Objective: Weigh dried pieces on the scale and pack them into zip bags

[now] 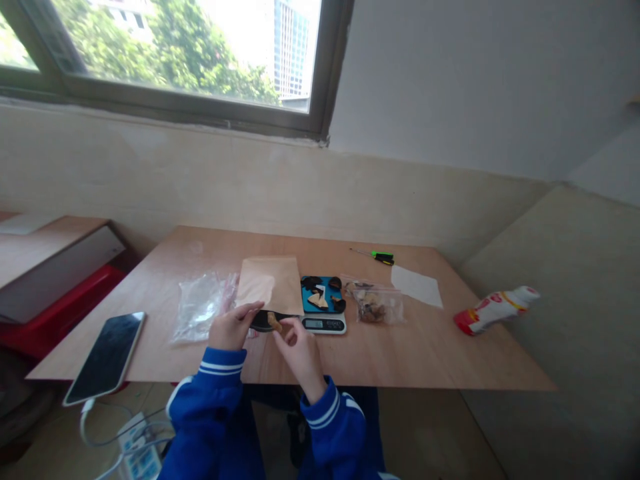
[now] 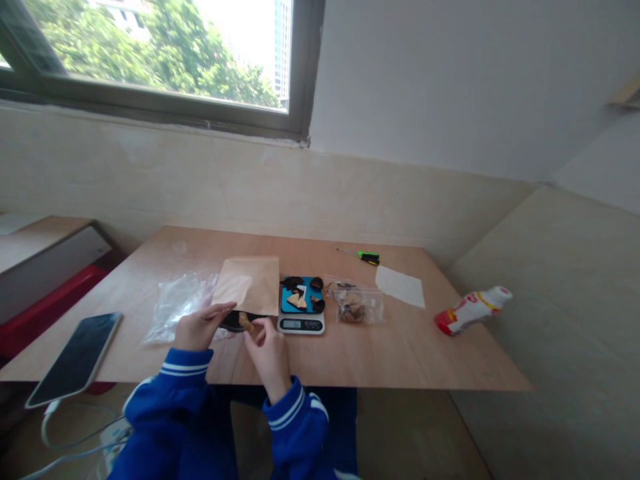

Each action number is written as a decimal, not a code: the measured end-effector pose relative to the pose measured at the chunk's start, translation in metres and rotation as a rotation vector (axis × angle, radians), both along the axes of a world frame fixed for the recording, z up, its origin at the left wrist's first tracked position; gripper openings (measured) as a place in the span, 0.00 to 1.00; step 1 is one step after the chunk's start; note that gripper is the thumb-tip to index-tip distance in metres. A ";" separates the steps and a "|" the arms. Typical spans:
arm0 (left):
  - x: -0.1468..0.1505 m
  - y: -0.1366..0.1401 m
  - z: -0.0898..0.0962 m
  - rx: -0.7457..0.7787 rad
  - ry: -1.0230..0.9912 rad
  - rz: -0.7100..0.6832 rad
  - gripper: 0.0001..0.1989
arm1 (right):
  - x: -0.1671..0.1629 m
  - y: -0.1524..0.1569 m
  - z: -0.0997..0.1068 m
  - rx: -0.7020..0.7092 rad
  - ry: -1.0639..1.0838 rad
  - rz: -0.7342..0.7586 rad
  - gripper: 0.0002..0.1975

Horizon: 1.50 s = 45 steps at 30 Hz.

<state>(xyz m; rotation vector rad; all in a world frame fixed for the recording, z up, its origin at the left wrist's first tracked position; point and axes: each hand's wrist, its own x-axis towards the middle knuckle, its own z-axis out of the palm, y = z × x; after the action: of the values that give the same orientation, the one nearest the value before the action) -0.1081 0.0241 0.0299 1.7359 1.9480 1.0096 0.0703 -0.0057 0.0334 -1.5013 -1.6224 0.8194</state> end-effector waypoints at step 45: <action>0.020 0.007 -0.075 0.161 0.056 0.127 0.10 | 0.034 -0.037 -0.004 -0.235 -0.107 0.463 0.16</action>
<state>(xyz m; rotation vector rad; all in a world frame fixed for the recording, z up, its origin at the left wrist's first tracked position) -0.0883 0.0312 -0.0455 1.7596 2.0862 1.2047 0.1042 -0.0432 0.0290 -1.3576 -2.0519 1.2343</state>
